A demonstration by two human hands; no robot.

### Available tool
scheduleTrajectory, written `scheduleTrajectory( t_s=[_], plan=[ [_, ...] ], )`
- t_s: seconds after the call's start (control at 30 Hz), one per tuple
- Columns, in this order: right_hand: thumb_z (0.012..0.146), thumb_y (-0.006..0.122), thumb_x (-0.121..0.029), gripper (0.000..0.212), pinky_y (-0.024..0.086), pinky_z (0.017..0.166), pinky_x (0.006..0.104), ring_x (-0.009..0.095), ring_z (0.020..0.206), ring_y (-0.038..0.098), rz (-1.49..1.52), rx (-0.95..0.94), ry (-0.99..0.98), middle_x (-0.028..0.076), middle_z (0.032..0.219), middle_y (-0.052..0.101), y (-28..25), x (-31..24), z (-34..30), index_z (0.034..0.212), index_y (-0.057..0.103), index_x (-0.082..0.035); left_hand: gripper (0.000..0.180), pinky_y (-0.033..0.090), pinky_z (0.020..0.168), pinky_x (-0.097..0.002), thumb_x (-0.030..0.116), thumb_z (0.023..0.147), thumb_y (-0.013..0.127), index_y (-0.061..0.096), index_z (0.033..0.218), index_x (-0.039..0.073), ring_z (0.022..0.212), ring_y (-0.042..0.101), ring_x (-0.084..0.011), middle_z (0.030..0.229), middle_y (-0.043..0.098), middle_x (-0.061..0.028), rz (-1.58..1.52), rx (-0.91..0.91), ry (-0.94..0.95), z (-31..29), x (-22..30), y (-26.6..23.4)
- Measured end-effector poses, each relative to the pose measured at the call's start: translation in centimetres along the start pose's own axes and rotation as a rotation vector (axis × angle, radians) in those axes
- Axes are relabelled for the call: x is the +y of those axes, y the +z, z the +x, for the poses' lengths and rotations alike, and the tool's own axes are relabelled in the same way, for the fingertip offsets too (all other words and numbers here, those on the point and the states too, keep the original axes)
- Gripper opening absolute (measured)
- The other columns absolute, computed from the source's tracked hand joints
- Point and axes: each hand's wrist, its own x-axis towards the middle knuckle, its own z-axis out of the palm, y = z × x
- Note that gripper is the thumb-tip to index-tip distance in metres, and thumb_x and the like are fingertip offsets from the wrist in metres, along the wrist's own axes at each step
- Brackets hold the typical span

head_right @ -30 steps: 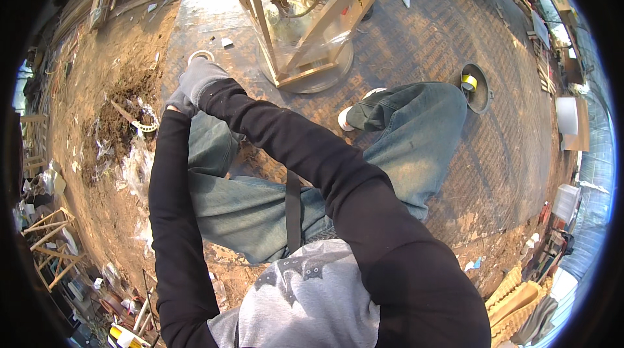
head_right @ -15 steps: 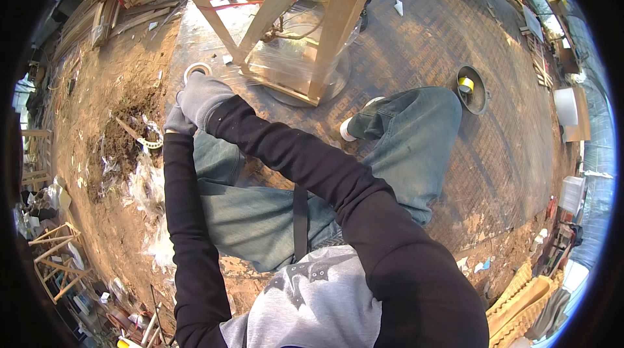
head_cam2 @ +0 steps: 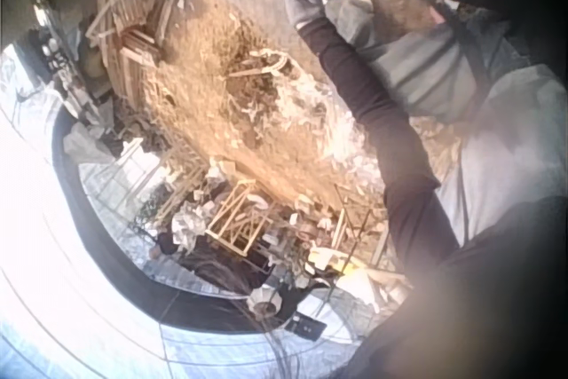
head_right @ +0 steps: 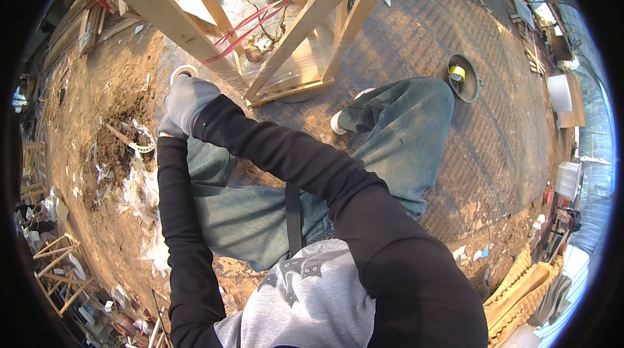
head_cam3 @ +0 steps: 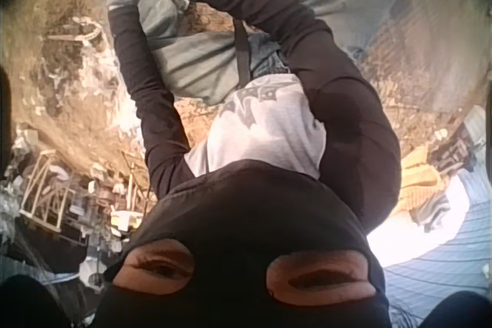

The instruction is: The person sits on the floor and secures a wooden frame using red straps and clear tape. They adjust the straps, retrieve tape, and wrap it around the frame's joints while another person assists by holding the structure.

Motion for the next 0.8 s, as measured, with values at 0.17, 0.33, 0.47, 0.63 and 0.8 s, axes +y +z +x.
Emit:
scheduleTrajectory(
  t_s=[0.17,0.33,0.47,0.63,0.8],
  plan=[
    [0.079,0.063,-0.023,0.029,0.052,0.065,0.0397,0.032,0.075,0.067,-0.078,0.014,-0.062,0.019,0.076,0.067,0.9,0.9,-1.3,0.092,0.057,0.003,0.042,0.041,0.096,-0.0300,0.013,0.087,0.056,0.045,0.127,0.004,0.118,0.048,-0.0178,0.123,0.054,-0.0080,-0.250,0.003,-0.115,-0.3,-0.8,1.6],
    [0.076,0.064,-0.021,0.034,0.050,0.060,0.0389,0.027,0.070,0.067,-0.434,0.030,-0.162,0.013,0.077,0.066,2.2,1.6,-3.9,0.095,0.057,0.006,0.038,0.042,0.095,-0.0297,0.015,0.088,0.056,0.049,0.123,0.004,0.114,0.050,-0.0172,0.120,0.056,-0.0075,-0.445,-0.036,-0.220,-1.7,-1.2,3.6],
    [0.078,0.064,-0.023,0.038,0.049,0.057,0.0393,0.025,0.068,0.067,-0.373,-0.008,-0.014,0.011,0.072,0.066,1.7,1.4,-7.2,0.099,0.052,0.006,0.035,0.042,0.093,-0.0295,0.016,0.088,0.056,0.053,0.121,0.004,0.111,0.052,-0.0167,0.118,0.058,-0.0072,-0.513,-0.076,-0.296,-4.0,0.6,6.5],
    [0.085,0.059,-0.034,0.039,0.051,0.061,0.0405,0.031,0.066,0.066,-0.327,-0.026,0.033,0.016,0.068,0.064,-1.1,2.8,-10.0,0.095,0.052,0.003,0.027,0.045,0.088,-0.0301,0.016,0.090,0.055,0.057,0.114,0.004,0.102,0.057,-0.0156,0.110,0.061,-0.0061,0.134,-0.054,-0.235,-5.6,5.1,11.6],
    [0.086,0.058,-0.033,0.037,0.051,0.060,0.0399,0.033,0.066,0.065,-0.232,-0.030,-0.036,0.016,0.067,0.064,-2.0,3.0,-9.8,0.096,0.052,0.003,0.027,0.045,0.089,-0.0307,0.014,0.092,0.051,0.054,0.116,0.003,0.103,0.057,-0.0170,0.110,0.061,-0.0064,-0.526,-0.080,-0.222,-4.2,8.0,11.3]
  ],
)
